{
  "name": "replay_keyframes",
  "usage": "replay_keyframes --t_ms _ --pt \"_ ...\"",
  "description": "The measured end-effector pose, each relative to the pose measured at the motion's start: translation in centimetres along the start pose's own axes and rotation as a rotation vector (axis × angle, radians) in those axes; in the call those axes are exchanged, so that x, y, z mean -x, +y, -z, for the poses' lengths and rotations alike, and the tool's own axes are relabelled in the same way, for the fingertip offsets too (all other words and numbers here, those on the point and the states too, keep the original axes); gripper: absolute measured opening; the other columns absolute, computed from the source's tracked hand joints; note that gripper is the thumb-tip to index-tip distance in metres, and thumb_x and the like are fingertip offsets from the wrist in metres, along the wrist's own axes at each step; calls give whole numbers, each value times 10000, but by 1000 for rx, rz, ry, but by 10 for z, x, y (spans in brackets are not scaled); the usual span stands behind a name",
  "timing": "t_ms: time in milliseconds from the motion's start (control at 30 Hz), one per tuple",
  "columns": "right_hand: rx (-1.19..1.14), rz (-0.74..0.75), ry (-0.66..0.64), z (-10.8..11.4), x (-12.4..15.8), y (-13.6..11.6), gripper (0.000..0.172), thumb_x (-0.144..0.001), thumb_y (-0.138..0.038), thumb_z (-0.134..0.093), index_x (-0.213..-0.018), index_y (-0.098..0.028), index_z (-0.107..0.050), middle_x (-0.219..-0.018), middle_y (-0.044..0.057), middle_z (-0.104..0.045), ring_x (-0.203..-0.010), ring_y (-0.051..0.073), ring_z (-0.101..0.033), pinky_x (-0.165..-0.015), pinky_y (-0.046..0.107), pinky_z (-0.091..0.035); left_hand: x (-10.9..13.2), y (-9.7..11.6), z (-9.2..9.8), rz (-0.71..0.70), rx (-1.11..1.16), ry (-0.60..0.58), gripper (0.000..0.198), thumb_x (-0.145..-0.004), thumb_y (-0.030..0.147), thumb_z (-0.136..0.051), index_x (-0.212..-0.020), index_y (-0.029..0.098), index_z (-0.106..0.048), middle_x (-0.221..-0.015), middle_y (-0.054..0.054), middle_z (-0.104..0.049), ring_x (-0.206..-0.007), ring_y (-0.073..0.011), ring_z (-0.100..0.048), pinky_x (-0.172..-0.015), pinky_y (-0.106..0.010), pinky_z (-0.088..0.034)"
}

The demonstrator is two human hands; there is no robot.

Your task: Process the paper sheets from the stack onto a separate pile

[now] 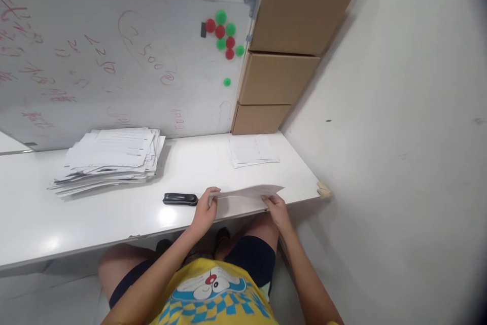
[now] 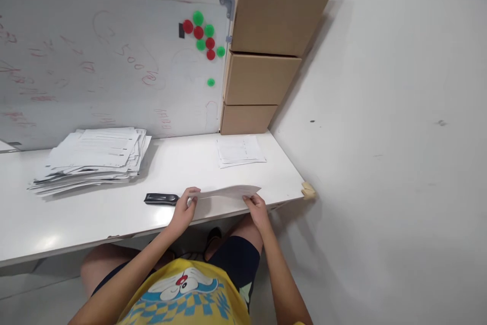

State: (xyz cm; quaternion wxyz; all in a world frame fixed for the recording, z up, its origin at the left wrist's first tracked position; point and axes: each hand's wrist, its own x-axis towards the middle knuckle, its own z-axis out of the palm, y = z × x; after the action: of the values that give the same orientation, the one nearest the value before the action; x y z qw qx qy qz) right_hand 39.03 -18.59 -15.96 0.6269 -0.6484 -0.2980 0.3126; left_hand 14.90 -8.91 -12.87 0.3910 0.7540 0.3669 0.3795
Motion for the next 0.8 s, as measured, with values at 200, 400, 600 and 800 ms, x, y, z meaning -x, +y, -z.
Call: replay_keyframes --t_ms 200,400,600,800 --pt "-36 -189 -248 7 19 -5 468 -639 -527 -780 -987 -218 -730 -991 94 -756 -951 307 -675 -884 461 -512 25 2 60 -153 -329 73 319 -870 126 -395 -1150 206 -522 -1070 -79 -641 -1052 -210 -587 -937 -397 -451" --pt "-63 -351 -369 -16 37 -2 461 -566 -493 -823 -921 -209 -751 -956 104 -763 -914 337 -692 -843 489 -538 -1 -33 99 -223 -904 -326 329 -869 232 -523 -1193 192 -561 -1084 -135 -634 -1063 -300 -557 -913 -467 -391" --pt "-82 -360 -381 -17 50 1 445 -581 -491 -820 -920 -210 -756 -993 106 -758 -936 334 -694 -875 486 -530 -10 -59 94 -215 -1011 -286 186 -927 296 -492 -1033 168 -576 -909 -112 -646 -868 -269 -588 -768 -395 -389" --pt "-112 -376 -287 -9 47 1 485 -553 -495 -841 -928 -201 -752 -942 108 -766 -866 331 -709 -851 505 -539 -9 -69 95 -271 -1004 -262 204 -936 323 -500 -1046 164 -567 -897 -111 -659 -850 -261 -606 -770 -383 -392"
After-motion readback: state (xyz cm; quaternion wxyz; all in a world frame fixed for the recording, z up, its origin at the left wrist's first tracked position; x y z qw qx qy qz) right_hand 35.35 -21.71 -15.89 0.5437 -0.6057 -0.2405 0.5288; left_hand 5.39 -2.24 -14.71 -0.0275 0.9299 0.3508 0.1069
